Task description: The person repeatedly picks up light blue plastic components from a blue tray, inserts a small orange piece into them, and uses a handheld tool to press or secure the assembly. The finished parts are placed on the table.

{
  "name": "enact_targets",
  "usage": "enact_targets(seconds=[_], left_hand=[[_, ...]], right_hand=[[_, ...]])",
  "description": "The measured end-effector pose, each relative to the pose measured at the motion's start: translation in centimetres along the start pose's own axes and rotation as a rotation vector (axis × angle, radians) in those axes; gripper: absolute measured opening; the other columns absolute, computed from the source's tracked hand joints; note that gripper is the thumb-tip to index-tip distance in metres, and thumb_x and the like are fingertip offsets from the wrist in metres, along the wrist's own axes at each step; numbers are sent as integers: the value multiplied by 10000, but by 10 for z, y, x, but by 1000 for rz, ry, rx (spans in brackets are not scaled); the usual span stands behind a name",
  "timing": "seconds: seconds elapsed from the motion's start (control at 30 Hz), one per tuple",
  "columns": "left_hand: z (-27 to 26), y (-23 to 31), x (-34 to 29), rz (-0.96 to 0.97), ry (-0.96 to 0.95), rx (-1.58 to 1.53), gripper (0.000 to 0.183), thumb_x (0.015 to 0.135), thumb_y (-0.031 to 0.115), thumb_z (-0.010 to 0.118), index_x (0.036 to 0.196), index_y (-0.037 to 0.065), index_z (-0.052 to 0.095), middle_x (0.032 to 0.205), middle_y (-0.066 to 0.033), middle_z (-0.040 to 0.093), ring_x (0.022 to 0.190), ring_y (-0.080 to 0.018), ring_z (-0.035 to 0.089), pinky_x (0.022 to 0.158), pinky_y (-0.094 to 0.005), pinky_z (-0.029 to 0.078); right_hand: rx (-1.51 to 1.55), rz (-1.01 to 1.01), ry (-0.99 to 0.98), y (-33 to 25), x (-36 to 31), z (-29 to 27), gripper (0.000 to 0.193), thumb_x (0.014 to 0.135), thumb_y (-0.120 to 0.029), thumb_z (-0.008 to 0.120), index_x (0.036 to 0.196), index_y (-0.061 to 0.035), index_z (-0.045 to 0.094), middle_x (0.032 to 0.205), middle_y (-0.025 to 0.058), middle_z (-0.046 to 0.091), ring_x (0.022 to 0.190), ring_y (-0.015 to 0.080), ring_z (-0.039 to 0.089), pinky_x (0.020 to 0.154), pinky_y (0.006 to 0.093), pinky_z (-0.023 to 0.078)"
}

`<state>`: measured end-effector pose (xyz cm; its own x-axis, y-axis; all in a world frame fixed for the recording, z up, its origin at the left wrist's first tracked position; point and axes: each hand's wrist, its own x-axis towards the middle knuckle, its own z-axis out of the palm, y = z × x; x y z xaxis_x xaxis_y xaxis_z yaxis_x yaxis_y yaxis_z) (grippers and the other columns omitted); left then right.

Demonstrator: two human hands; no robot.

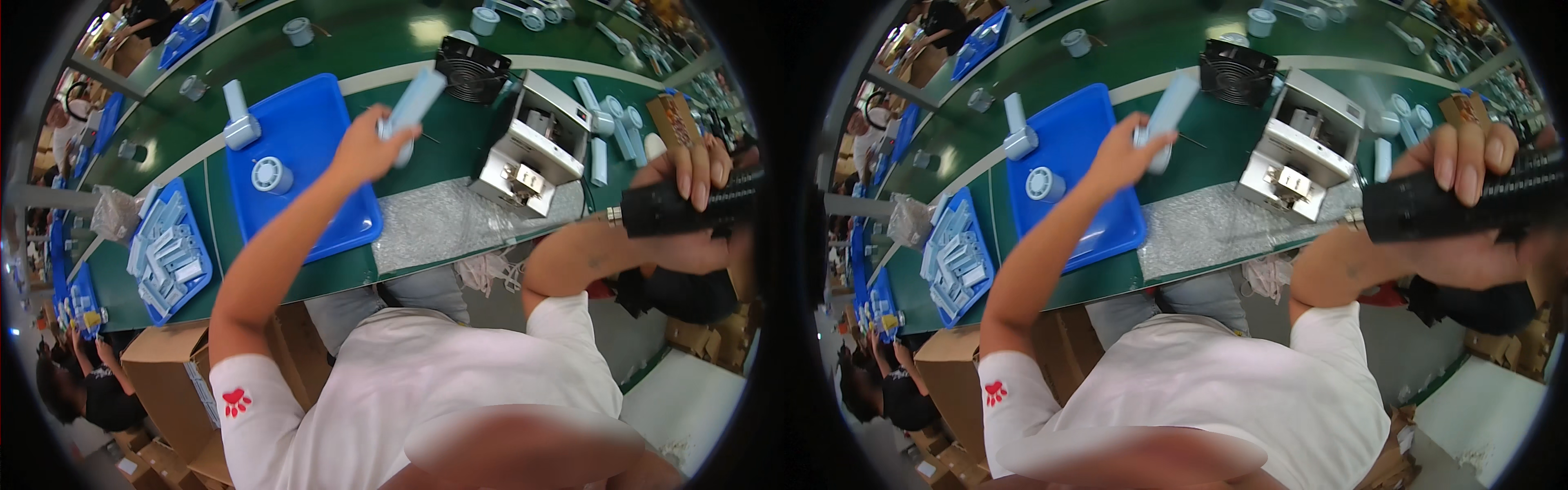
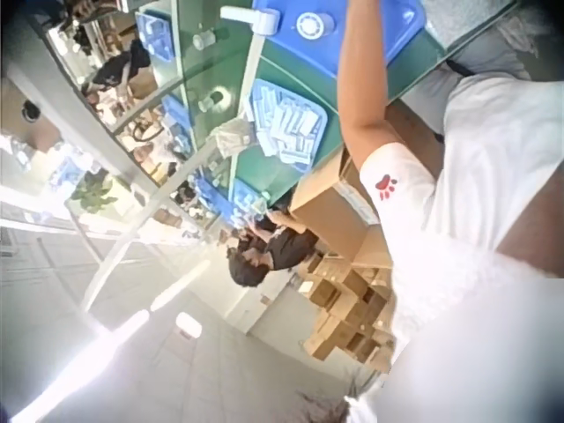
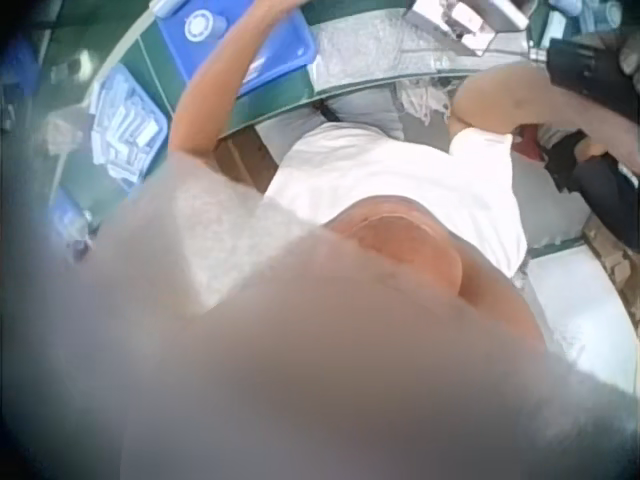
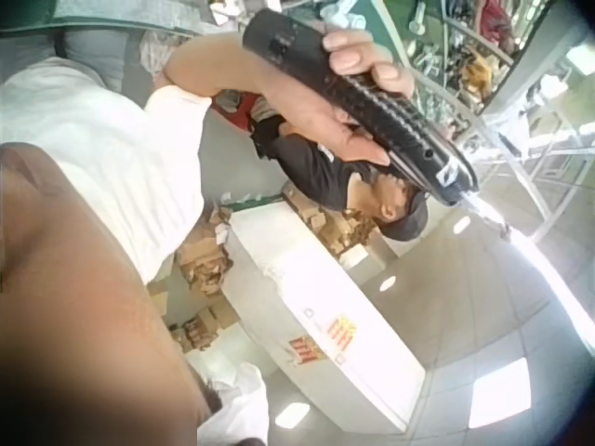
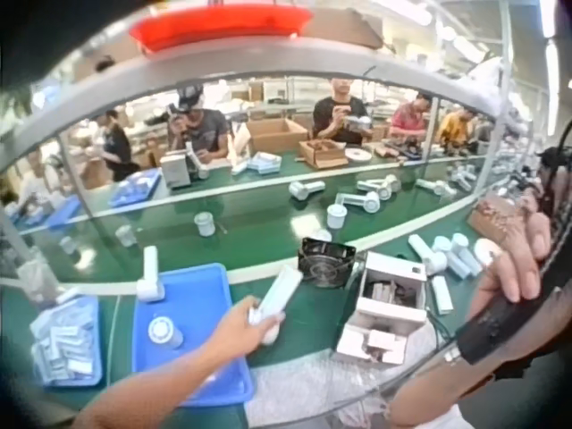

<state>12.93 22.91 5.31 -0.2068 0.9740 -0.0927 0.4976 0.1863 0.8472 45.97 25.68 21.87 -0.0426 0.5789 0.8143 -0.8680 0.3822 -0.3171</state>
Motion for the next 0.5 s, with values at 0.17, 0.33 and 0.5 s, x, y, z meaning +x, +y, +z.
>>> enact_targets(seconds=[0.17,0.33,0.5], left_hand=[[-37,-33,158,-88,217,-90,717,922,563,714,1325,-18,593,1239,-192,665,1062,-273,677,873,-394,578],[-75,-58,243,39,597,388,596,907,464,663,1331,51,598,1358,-243,569,1257,-425,559,1056,-502,477],[-150,-137,299,-12,542,953,858,827,524,768,1538,175,440,1569,-240,415,1454,-410,421,1093,-523,479]], right_hand=[[-290,79,-60,12,-15,-13,847,1020,-595,433,1558,34,256,1062,211,563,776,218,568,721,372,444],[-533,135,77,0,-25,-26,731,1008,-611,393,1351,34,407,997,192,557,743,216,549,690,361,427],[-514,185,-36,-15,-17,-40,815,988,-575,421,1437,88,263,953,193,536,735,236,549,669,348,451]])
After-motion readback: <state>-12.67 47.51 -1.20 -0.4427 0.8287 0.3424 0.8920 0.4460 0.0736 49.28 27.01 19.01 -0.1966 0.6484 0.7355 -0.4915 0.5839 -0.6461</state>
